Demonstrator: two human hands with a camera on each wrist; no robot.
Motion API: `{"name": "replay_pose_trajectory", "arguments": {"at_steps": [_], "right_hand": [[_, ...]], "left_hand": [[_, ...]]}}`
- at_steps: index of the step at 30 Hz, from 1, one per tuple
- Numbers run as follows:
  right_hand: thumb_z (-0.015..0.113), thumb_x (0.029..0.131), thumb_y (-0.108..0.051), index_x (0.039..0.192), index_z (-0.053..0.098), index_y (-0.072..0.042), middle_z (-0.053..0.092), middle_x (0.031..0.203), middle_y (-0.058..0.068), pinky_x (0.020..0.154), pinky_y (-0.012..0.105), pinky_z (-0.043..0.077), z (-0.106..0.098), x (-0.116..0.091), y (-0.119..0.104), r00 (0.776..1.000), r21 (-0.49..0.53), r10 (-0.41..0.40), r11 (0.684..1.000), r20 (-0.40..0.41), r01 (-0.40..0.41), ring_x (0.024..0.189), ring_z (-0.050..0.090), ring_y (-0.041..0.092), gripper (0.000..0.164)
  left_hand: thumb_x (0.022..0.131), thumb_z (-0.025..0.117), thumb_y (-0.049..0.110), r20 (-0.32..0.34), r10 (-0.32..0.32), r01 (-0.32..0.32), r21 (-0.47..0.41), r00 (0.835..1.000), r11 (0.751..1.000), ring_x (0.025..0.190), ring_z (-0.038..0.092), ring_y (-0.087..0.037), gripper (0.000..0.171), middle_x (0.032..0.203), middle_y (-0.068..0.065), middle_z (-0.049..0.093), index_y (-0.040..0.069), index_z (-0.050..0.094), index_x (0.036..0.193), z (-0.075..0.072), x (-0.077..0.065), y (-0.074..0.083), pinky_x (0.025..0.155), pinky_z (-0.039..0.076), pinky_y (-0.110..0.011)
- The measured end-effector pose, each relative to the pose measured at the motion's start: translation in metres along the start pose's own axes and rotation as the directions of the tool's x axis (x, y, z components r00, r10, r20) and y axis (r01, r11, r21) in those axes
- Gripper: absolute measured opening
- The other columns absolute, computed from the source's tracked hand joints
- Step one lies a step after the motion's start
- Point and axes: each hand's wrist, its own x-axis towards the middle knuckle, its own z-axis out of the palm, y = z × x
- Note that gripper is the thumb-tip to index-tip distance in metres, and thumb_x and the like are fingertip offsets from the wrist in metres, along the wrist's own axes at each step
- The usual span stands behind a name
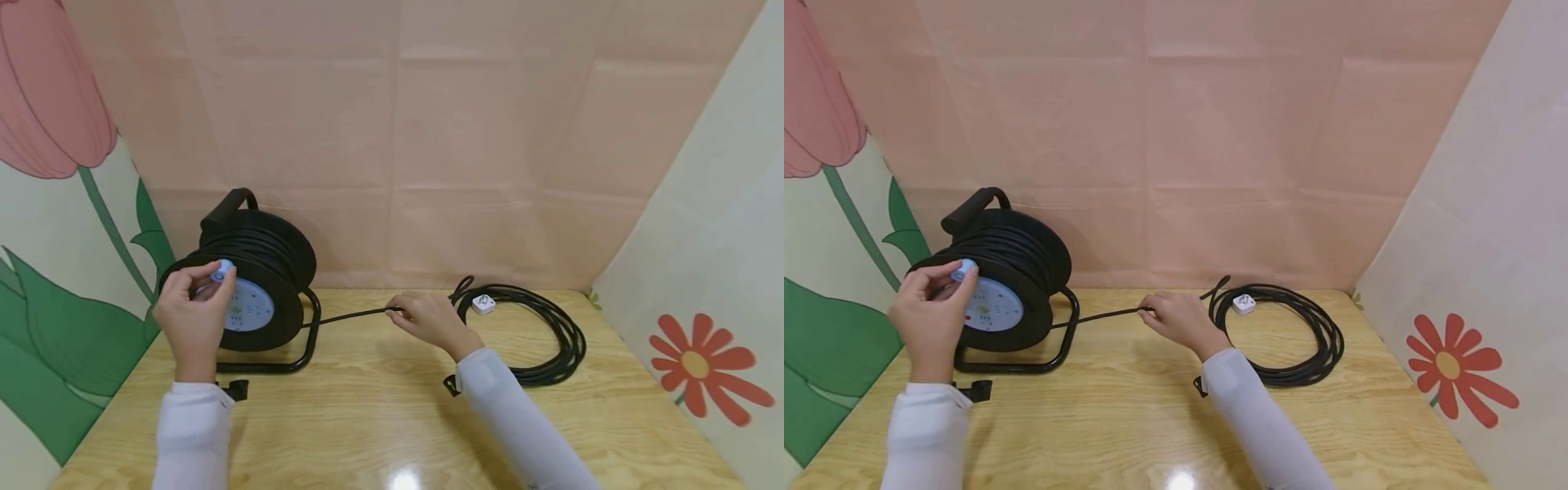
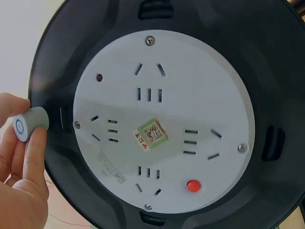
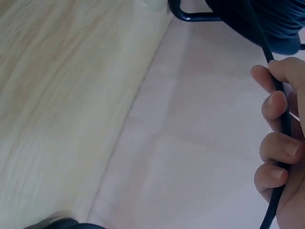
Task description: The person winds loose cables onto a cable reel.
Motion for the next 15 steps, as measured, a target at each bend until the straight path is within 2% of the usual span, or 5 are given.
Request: {"name": "replay_pose_trajectory", "arguments": {"at_steps": [8, 15], "right_hand": [[0.069, 0.097, -0.03, 0.105, 0.075, -0.022, 0.072, 0.094, -0.009, 0.055, 0.022, 0.049, 0.006, 0.016, -0.01, 0.999, 0.044, -0.025, 0.999, 0.035, 0.024, 0.069, 0.063, 0.002, 0.013], [0.066, 0.099, -0.032, 0.107, 0.076, -0.023, 0.072, 0.098, -0.011, 0.065, 0.023, 0.053, 0.012, 0.028, -0.02, 0.996, 0.081, -0.031, 0.996, 0.087, 0.024, 0.078, 0.065, 0.002, 0.016]], "left_hand": [[0.079, 0.086, 0.008, 0.047, 0.01, -0.009, -0.027, 0.999, 1.0, 0.079, 0.063, -0.01, 0.019, 0.089, -0.008, 0.062, 0.0, 0.077, 0.094, 0.009, -0.005, 0.0, 0.072, 0.054, -0.012], [0.08, 0.086, 0.013, 0.114, 0.019, -0.017, -0.019, 0.993, 1.0, 0.073, 0.063, -0.01, 0.017, 0.084, -0.005, 0.062, 0.002, 0.077, 0.089, 0.014, -0.011, 0.006, 0.068, 0.054, -0.013]]}}
